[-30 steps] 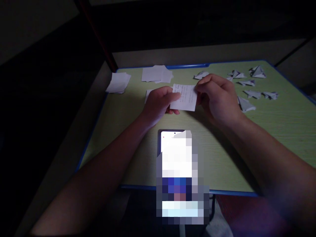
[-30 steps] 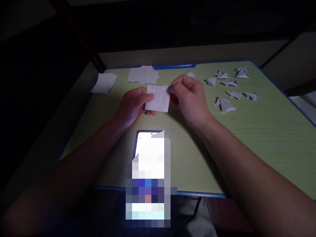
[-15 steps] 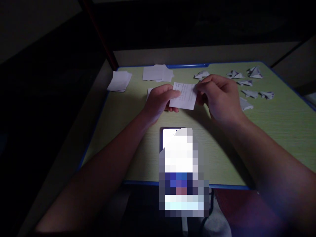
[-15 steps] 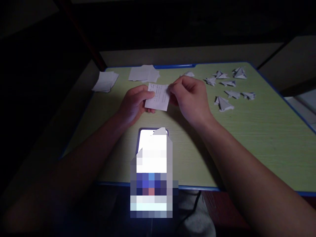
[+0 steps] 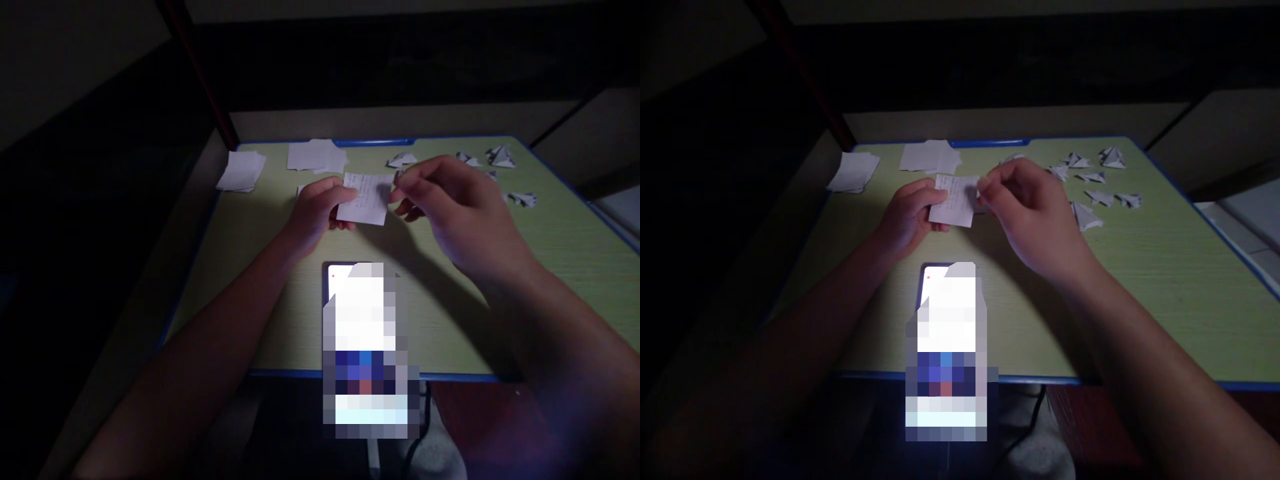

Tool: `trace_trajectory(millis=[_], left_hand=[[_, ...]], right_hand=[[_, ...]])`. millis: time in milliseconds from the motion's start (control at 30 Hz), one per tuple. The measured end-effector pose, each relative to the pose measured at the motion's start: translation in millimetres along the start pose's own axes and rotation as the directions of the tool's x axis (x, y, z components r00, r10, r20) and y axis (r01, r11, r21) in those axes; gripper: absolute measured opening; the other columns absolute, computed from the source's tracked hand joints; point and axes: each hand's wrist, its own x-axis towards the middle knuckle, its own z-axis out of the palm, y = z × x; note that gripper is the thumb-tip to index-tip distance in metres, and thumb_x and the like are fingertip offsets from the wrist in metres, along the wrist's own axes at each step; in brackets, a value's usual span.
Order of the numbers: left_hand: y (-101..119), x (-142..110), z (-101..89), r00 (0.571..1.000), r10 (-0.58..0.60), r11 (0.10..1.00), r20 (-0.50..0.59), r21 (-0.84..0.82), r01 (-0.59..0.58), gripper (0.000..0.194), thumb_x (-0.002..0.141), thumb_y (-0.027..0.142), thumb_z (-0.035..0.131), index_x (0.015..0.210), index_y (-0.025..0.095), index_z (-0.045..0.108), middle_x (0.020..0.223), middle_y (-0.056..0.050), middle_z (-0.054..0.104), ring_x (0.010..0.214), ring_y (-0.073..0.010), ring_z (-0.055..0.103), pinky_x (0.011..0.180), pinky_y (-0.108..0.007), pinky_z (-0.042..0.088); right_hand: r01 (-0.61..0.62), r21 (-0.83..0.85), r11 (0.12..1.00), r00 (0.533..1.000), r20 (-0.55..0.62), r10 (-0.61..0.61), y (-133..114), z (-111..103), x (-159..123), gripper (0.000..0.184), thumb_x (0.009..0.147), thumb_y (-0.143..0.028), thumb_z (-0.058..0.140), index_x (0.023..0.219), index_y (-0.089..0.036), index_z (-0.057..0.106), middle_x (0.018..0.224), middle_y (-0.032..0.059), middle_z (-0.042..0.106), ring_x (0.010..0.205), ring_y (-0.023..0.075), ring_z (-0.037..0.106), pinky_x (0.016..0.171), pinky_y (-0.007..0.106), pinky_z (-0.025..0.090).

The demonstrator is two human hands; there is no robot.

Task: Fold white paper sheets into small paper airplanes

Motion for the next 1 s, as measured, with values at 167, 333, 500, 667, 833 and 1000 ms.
trace_trajectory(millis=[167,333,500,667,833,1000], left_hand=[[-1.1,0.9,-0.4,1.0,-0.006,1.0,0.017,-0.014,0.006,0.019,0.07,0.032,0.061,0.069,0.017,0.049,0.063,0.001,0.059,0.054,-0.0092,0.057,0.044,-0.02,0.039],[-1.2,0.9,-0.6,1.0,-0.006,1.0,0.011,0.002,0.006,0.02,0.068,0.033,0.062,0.071,0.017,0.05,0.063,0.0,0.06,0.053,-0.0091,0.057,0.044,-0.02,0.039],[-1.2,0.4,-0.9,1.0,-0.021,1.0,0.012,0.001,0.021,0.019,0.068,0.032,0.062,0.071,0.016,0.052,0.066,-0.002,0.063,0.053,-0.0091,0.058,0.046,-0.02,0.042],[-2.1,0.4,-0.2,1.0,-0.007,1.0,0.01,0.027,0.006,0.018,0.07,0.032,0.061,0.071,0.017,0.051,0.063,-0.001,0.061,0.051,-0.0088,0.056,0.045,-0.02,0.04],[-3.6,1.8,-0.2,1.0,-0.002,0.999,0.007,0.043,0.002,0.019,0.072,0.033,0.061,0.071,0.017,0.052,0.06,-0.001,0.061,0.05,-0.0089,0.056,0.044,-0.02,0.037],[-3.6,2.0,-0.1,1.0,0.002,0.999,0.014,0.042,-0.002,0.019,0.072,0.033,0.061,0.071,0.016,0.052,0.06,-0.001,0.062,0.048,-0.0085,0.056,0.043,-0.02,0.035]], right_hand=[[-0.025,-0.265,0.964,0.993,0.108,0.055,-8.6,-17.7,-86.5,0.048,0.083,-0.043,0.068,0.125,-0.024,0.052,0.125,0.0095,0.061,0.115,0.0269,0.059,0.097,0.046,0.049],[0.121,-0.509,0.852,0.949,0.31,0.05,-1.1,-12.2,-137.3,0.067,0.089,-0.044,0.059,0.147,-0.026,0.031,0.148,0.0132,0.046,0.136,0.0348,0.046,0.108,0.062,0.042],[0.206,-0.548,0.811,0.941,0.339,-0.009,-1.5,-4.9,-140.1,0.07,0.087,-0.041,0.059,0.148,-0.026,0.027,0.149,0.0136,0.047,0.138,0.0372,0.041,0.108,0.069,0.038],[0.254,-0.562,0.787,0.934,0.354,-0.049,-0.7,-2.4,-138.8,0.069,0.087,-0.036,0.058,0.148,-0.024,0.029,0.147,0.0143,0.049,0.137,0.0366,0.042,0.109,0.069,0.036],[0.268,-0.572,0.775,0.93,0.365,-0.053,-0.1,-2.1,-138.6,0.067,0.087,-0.033,0.056,0.147,-0.023,0.03,0.146,0.0147,0.049,0.137,0.0363,0.042,0.109,0.069,0.035],[0.274,-0.584,0.764,0.932,0.356,-0.062,-0.3,-1.3,-138.2,0.066,0.085,-0.033,0.057,0.146,-0.023,0.033,0.144,0.0145,0.05,0.136,0.036,0.043,0.108,0.068,0.036]])
